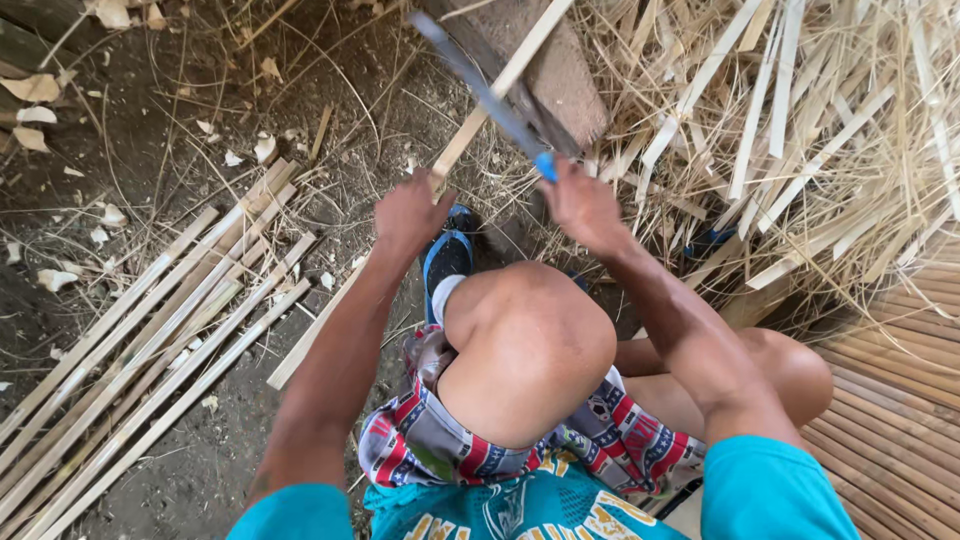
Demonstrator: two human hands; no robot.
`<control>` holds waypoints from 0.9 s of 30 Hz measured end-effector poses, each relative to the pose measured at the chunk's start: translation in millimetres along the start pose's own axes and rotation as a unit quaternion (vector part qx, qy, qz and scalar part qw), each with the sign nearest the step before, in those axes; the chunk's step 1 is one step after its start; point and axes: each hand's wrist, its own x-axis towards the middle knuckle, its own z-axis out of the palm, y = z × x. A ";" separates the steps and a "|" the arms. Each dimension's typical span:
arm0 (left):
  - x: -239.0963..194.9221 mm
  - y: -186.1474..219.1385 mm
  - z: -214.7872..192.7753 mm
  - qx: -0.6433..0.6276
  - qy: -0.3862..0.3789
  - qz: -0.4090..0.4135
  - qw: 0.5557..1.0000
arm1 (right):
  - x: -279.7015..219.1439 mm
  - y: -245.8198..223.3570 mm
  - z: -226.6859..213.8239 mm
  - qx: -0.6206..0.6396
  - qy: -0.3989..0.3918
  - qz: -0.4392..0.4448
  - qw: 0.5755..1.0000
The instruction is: The person sits on the ground and uses a machete to split long bamboo sticks into thinner strips. They repeatedly strike the bamboo against a wooden block to separate the fibers and then place the finished strips aside.
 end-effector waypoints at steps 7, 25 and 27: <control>-20.7 -13.4 19.9 0.041 -0.048 -0.066 0.996 | 32.5 3.0 -7.0 0.019 0.022 -0.020 0.999; -52.0 -41.2 19.1 0.032 0.039 -0.002 0.999 | 31.9 1.2 43.1 -0.013 0.087 -0.128 0.988; -72.3 -44.5 17.6 0.040 0.036 0.025 0.998 | 37.8 11.5 47.7 -0.149 0.270 -0.306 0.901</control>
